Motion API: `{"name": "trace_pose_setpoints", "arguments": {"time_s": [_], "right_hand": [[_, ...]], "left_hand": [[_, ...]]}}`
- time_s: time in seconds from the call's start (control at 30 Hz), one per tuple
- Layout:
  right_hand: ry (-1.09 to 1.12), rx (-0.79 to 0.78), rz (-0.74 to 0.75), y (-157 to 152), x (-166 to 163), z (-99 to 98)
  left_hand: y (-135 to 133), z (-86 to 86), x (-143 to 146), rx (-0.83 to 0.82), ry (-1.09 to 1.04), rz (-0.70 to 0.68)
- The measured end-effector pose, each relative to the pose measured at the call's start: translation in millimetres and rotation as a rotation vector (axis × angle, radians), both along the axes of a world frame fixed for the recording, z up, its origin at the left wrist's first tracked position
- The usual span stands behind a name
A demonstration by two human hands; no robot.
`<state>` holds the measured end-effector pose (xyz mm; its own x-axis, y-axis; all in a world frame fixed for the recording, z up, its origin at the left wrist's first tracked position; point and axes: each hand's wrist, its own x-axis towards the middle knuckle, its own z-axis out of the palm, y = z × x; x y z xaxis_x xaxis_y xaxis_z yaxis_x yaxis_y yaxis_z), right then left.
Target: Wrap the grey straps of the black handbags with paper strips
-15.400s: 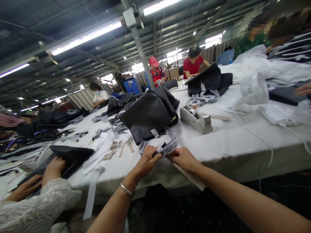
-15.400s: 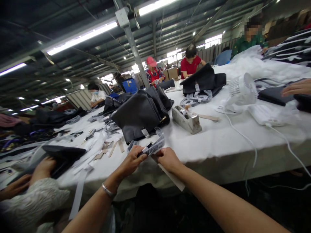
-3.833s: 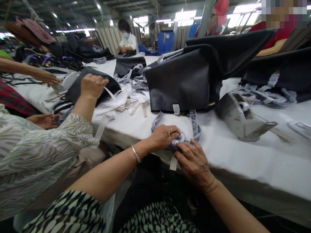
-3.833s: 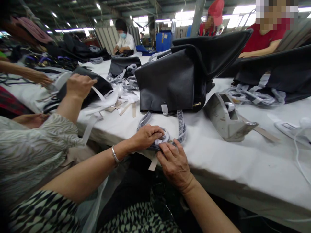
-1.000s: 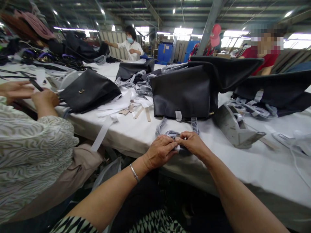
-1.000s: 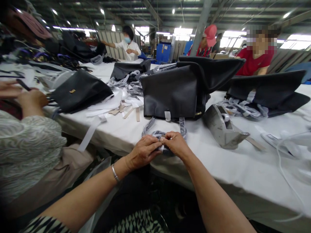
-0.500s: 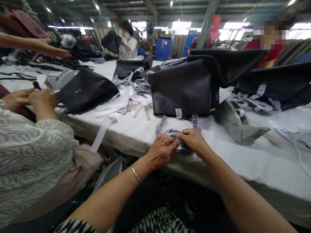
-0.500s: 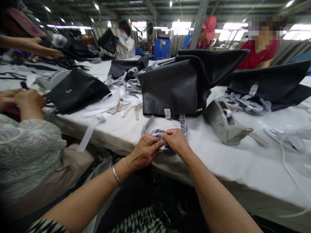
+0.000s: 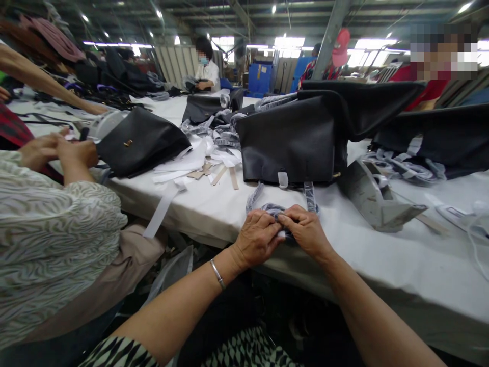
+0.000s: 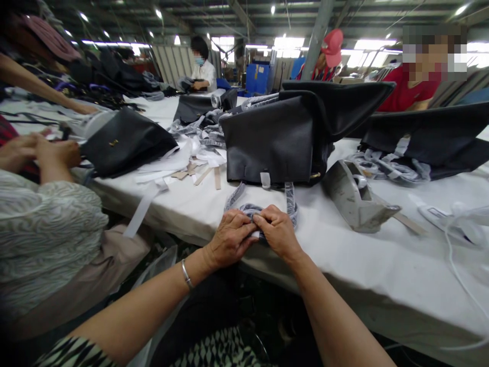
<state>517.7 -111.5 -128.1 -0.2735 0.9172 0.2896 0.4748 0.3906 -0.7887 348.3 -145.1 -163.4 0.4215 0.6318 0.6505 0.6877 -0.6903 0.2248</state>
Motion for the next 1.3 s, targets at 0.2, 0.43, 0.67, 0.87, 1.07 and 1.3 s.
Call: {"name": "trace_pose_setpoints", "arguments": {"time_s": [0.2, 0.43, 0.67, 0.87, 1.07, 1.3], "right_hand": [[-0.001, -0.046, 0.068, 1.2, 4.2, 0.1], [-0.035, -0.095, 0.079, 2.6, 4.6, 2.6], [-0.098, 0.097, 0.154, -6.7, 5.8, 4.5], [-0.181, 0.501, 0.189, -21.6, 13.0, -9.7], [-0.294, 0.668, 0.171, -36.8, 16.4, -17.6], [-0.134, 0.363, 0.072, -30.4, 11.3, -11.2]], "left_hand": [[2.1, -2.3, 0.2, 0.031, -0.071, -0.004], [4.7, -5.3, 0.1, 0.024, -0.194, 0.003], [4.8, -0.2, -0.2, -0.085, -0.247, 0.010], [2.9, 3.5, -2.4, -0.139, -0.179, -0.002], [7.1, 3.9, -7.8, -0.156, -0.010, -0.018], [13.3, 6.7, -12.0, -0.142, 0.051, -0.068]]}}
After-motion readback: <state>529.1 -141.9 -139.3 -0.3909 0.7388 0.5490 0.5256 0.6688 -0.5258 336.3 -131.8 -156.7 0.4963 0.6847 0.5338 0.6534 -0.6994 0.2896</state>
